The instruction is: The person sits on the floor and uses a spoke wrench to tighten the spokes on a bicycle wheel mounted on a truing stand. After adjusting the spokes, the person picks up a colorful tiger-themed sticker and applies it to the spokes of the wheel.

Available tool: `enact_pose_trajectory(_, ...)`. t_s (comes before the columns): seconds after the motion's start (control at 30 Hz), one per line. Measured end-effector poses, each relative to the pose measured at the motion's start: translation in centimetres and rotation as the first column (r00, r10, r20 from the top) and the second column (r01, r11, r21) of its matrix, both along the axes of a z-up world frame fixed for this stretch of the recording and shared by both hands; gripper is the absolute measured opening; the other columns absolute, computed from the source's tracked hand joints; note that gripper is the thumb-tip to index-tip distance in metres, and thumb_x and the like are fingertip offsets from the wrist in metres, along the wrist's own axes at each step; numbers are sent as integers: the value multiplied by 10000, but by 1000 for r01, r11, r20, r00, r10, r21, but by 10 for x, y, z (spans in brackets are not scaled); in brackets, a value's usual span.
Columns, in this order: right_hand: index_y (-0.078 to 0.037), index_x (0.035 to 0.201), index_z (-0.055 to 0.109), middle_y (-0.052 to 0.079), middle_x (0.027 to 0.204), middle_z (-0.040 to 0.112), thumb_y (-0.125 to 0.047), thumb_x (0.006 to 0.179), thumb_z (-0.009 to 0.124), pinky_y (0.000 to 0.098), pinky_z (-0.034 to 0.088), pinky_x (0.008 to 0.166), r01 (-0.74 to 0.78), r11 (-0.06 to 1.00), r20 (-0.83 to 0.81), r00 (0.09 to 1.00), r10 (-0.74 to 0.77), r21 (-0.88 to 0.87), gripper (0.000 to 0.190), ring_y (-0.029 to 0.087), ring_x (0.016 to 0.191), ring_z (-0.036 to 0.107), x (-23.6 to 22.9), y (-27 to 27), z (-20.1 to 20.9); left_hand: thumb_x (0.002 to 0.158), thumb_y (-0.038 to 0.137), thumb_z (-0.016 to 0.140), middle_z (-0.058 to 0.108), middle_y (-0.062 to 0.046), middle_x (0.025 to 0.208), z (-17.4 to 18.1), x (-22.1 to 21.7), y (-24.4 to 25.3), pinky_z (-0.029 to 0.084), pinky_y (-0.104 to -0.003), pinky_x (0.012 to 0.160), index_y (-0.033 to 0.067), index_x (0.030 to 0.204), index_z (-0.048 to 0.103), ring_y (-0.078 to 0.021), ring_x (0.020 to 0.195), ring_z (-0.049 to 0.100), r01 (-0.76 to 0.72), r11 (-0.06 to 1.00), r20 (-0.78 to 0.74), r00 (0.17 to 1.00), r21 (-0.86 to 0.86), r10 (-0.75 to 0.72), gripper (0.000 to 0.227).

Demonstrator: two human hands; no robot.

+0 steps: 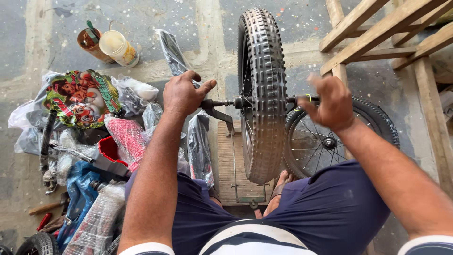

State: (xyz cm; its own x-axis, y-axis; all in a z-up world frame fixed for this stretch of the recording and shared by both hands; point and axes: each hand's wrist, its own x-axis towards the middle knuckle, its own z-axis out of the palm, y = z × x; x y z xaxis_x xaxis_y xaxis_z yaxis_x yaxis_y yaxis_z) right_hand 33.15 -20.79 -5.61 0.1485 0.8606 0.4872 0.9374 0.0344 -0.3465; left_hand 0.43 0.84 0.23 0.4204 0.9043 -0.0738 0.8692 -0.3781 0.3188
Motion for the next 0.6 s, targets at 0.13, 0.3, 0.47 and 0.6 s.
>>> enact_pose_trajectory(0.13, -19, 1267, 657, 192, 962, 666, -569, 1110, 497, 414, 539, 739, -104, 994, -91, 991, 100, -42, 595, 331, 850, 698, 10, 10, 11, 834, 747, 674, 739, -163, 1018, 2, 2, 4, 513, -472, 917, 129, 1145, 736, -335, 1056, 673, -2, 1000, -45, 999, -10, 1, 694)
enact_pose_trajectory(0.3, -34, 1175, 690, 178, 817, 680, -616, 914, 631, 431, 553, 684, 20, 761, -364, 870, -333, -648, 640, 318, 749, 684, 5, 33, 40, 844, 720, 698, 757, -153, 988, -8, -3, 3, 523, -461, 910, 116, 1128, 740, -334, 1033, 684, 31, 999, 17, 999, 29, -32, 669)
enact_pose_trajectory(0.47, 23, 1280, 701, 224, 978, 680, -560, 1062, 653, 442, 547, 891, -124, 983, 252, 964, 88, 132, 624, 356, 957, 673, -2, -12, 6, 884, 698, 748, 744, -189, 990, -13, -4, 9, 528, -477, 874, 83, 1058, 763, -368, 987, 674, 103, 982, 47, 993, 156, -112, 639)
enact_pose_trajectory(0.6, -50, 1239, 695, 140, 934, 679, -635, 1018, 642, 465, 517, 793, 1, 937, -250, 964, -94, -348, 627, 313, 888, 664, 23, 22, 8, 841, 695, 735, 713, -202, 953, -7, 0, 4, 524, -482, 799, 106, 1081, 734, -347, 942, 672, 1, 1000, 6, 1000, -16, -1, 636)
